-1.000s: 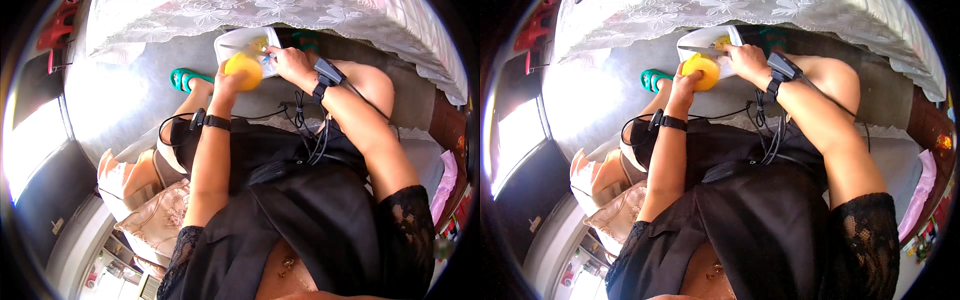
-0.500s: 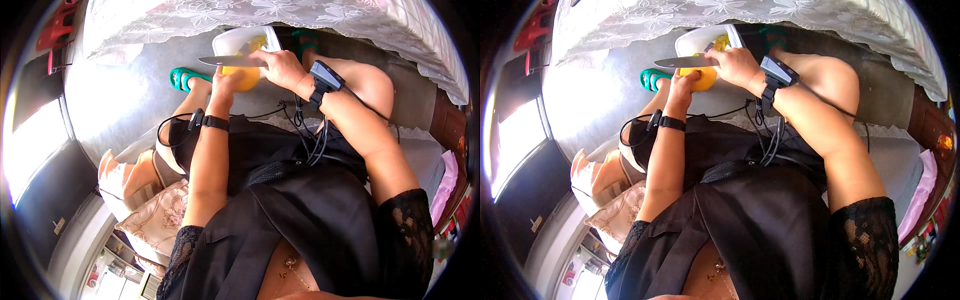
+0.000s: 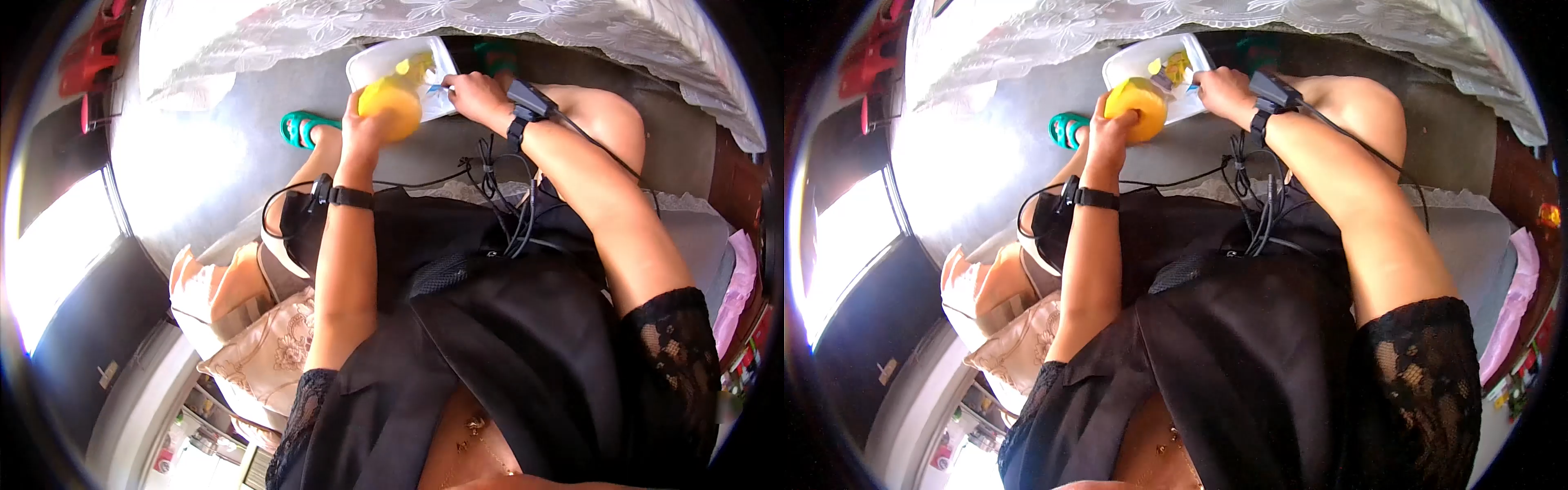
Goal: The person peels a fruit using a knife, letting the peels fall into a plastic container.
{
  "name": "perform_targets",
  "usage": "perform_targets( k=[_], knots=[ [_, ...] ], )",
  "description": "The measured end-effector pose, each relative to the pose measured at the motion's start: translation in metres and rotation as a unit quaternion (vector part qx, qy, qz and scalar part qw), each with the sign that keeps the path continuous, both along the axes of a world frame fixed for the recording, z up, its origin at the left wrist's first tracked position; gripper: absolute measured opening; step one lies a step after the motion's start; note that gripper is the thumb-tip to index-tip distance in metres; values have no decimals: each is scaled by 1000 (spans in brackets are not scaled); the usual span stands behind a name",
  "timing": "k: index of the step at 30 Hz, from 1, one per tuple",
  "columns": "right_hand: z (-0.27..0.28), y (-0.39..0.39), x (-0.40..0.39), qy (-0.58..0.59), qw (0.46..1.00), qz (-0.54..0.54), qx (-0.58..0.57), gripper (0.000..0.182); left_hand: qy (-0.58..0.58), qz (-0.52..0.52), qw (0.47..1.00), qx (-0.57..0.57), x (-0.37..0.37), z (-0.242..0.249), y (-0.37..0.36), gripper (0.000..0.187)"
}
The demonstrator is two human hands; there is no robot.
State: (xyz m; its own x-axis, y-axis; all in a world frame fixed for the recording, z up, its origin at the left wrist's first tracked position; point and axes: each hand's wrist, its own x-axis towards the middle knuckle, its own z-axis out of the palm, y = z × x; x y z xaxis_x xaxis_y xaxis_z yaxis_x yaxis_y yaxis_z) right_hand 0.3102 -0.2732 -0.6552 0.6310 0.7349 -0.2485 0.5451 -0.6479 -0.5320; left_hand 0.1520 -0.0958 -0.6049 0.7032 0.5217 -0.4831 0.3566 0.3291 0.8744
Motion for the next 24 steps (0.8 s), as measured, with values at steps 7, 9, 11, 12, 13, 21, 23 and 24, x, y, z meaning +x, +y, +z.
perform_targets(
  k=[7,9,11,12,13,21,23,24],
  knots=[
    [56,23,-9,-43,986,49,155,27,-18,32,999,13,1,-18,6,49],
    [60,22,-13,-68,977,79,184,30,8,25,999,26,-1,-22,7,47],
    [62,22,-15,-78,973,88,197,30,31,18,998,45,0,-21,6,45],
    [62,23,-14,-87,972,86,201,31,34,13,998,53,2,-21,5,45],
    [62,23,-12,-83,972,87,204,31,37,8,997,61,3,-17,4,45],
    [36,17,-2,-8,989,63,134,24,65,-53,991,101,4,-16,2,45],
    [25,13,-3,-16,994,60,86,23,97,-69,983,138,2,-11,-3,45],
    [14,10,-1,-39,996,59,44,23,46,-53,994,79,1,-11,-5,46]
  ],
)
